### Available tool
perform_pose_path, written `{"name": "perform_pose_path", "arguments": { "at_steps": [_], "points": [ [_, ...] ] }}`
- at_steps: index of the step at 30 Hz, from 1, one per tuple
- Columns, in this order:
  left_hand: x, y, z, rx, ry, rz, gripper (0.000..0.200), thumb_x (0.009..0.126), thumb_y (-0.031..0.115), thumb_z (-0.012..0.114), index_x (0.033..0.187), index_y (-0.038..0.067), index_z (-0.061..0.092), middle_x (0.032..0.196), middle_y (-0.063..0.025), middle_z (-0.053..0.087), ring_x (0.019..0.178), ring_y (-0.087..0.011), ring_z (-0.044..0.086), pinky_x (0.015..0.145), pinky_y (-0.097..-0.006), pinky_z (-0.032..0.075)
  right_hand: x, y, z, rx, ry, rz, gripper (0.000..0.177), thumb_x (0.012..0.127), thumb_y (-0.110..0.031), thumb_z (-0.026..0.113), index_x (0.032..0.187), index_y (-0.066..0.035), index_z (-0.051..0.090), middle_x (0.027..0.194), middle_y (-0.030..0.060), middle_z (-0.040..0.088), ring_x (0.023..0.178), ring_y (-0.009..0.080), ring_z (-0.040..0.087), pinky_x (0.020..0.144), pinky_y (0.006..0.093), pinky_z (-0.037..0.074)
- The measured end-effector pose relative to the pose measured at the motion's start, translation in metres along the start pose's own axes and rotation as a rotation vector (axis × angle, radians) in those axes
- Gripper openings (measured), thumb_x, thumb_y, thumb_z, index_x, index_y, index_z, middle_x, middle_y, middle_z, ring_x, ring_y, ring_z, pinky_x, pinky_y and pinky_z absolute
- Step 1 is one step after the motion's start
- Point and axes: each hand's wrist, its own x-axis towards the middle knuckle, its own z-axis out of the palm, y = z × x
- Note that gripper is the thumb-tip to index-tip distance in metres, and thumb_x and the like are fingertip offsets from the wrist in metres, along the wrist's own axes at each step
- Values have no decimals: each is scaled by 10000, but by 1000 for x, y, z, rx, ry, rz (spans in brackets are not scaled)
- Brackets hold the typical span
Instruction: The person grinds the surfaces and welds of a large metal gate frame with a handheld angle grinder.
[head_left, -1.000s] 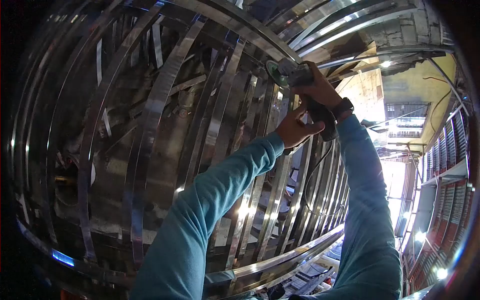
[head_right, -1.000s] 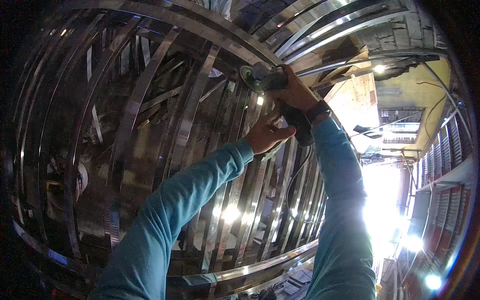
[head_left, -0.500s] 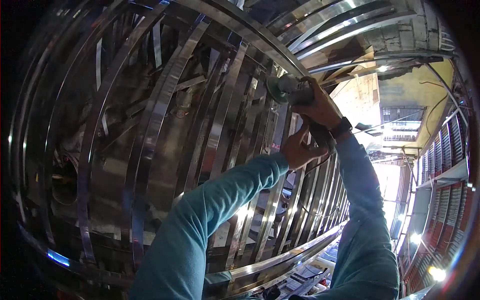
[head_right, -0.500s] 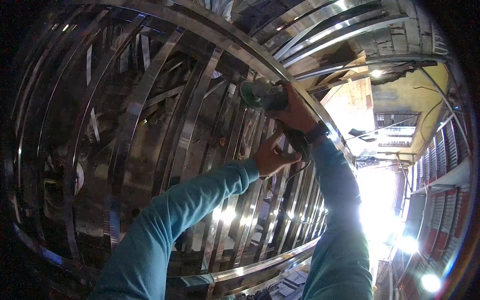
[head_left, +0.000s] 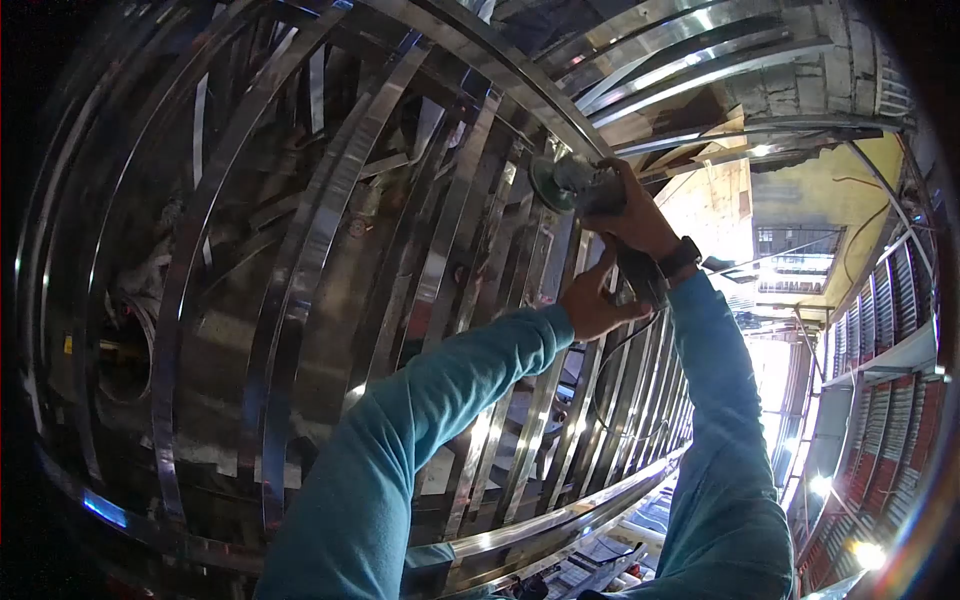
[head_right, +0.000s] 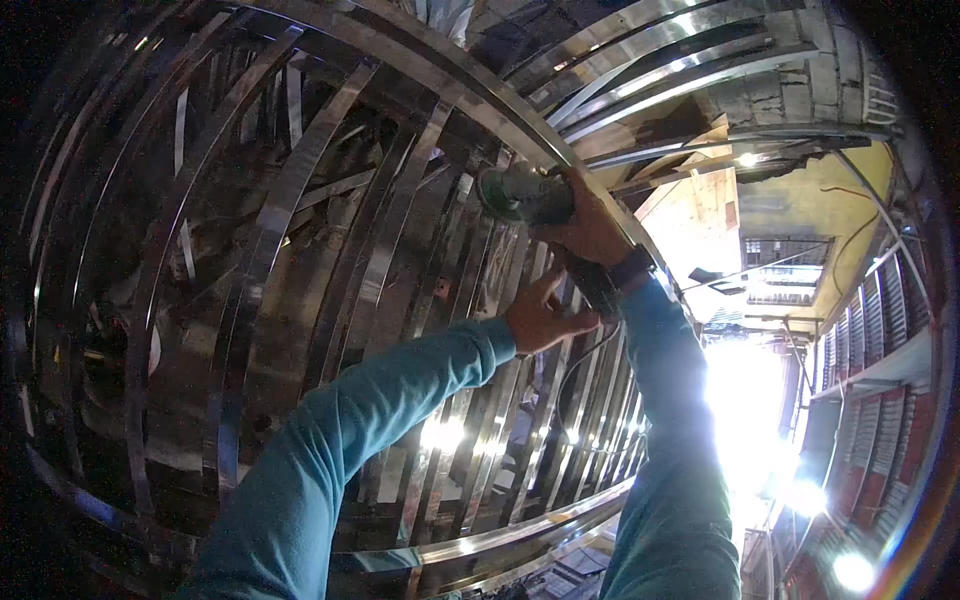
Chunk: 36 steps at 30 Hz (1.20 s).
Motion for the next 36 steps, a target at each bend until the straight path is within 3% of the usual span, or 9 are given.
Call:
{"name": "perform_pose_path", "arguments": {
  "at_steps": [3, 5, 9, 16, 18, 21, 26, 34, 36],
  "points": [
    [-5, 11, 0, 35, -54, -44, 1073, 755, 494, 795, 1526, 46, 198, 986, -153, 649, 655, -162, 584, 642, -328, 525, -6, -3, -5, 17, -21, -117, 882, 689, -149, 861, 1406, -95, 349, 1164, 136, 593, 1056, 220, 595, 898, 360, 496],
    [-1, 5, 2, 46, -19, 5, 1059, 755, 478, 800, 1523, 50, 210, 943, -150, 653, 653, -171, 591, 646, -330, 525, -5, -5, -7, 49, -29, 10, 928, 636, -238, 894, 1390, -92, 374, 1165, 177, 589, 1086, 303, 592, 913, 412, 480],
    [8, -9, 0, -29, -25, 101, 1023, 759, 417, 814, 1515, 50, 229, 877, -139, 659, 645, -183, 604, 648, -334, 524, -3, -6, -6, 106, -47, 32, 928, 639, -234, 892, 1394, -97, 371, 1167, 178, 588, 1091, 308, 591, 913, 405, 481],
    [22, -4, -18, -5, -21, -9, 1001, 788, 333, 806, 1526, 48, 194, 842, -133, 658, 641, -166, 608, 633, -326, 522, 20, 10, 0, 92, 16, 6, 911, 697, -192, 863, 1420, -63, 325, 1164, 153, 603, 1067, 239, 596, 901, 367, 496],
    [29, -10, -19, -242, 14, 140, 1024, 798, 305, 798, 1532, 22, 143, 823, -134, 666, 646, -155, 620, 613, -314, 522, 23, 8, 1, 120, 35, -3, 919, 708, -162, 860, 1433, -34, 311, 1168, 132, 603, 1064, 196, 595, 913, 334, 494],
    [22, 3, -31, -80, -62, -52, 1086, 791, 285, 801, 1524, -39, 68, 890, -161, 681, 661, -159, 636, 607, -302, 528, 26, 16, 7, 142, 40, -9, 920, 710, -162, 860, 1434, -36, 307, 1178, 142, 602, 1050, 203, 603, 901, 340, 502],
    [30, -16, -26, -33, -33, 44, 1112, 786, 281, 801, 1496, -109, 40, 940, -195, 686, 679, -185, 653, 618, -305, 540, 17, -6, 13, -137, 144, -40, 935, 694, -227, 867, 1426, -45, 315, 1193, 186, 601, 1043, 277, 635, 881, 382, 520],
    [26, -11, -23, -15, -25, -37, 1066, 790, 264, 801, 1498, -99, 91, 979, -222, 687, 693, -180, 650, 619, -300, 543, 14, -10, 14, -117, 147, -35, 918, 676, -225, 865, 1420, -109, 340, 1193, 198, 601, 1065, 299, 629, 895, 415, 510],
    [25, -5, -25, -70, 24, 101, 1047, 806, 213, 790, 1497, -99, 67, 923, -213, 692, 681, -170, 642, 604, -297, 536, 22, -8, 17, -90, 148, -46, 907, 676, -212, 863, 1415, -119, 347, 1187, 196, 604, 1067, 296, 628, 897, 418, 508]
  ]
}}
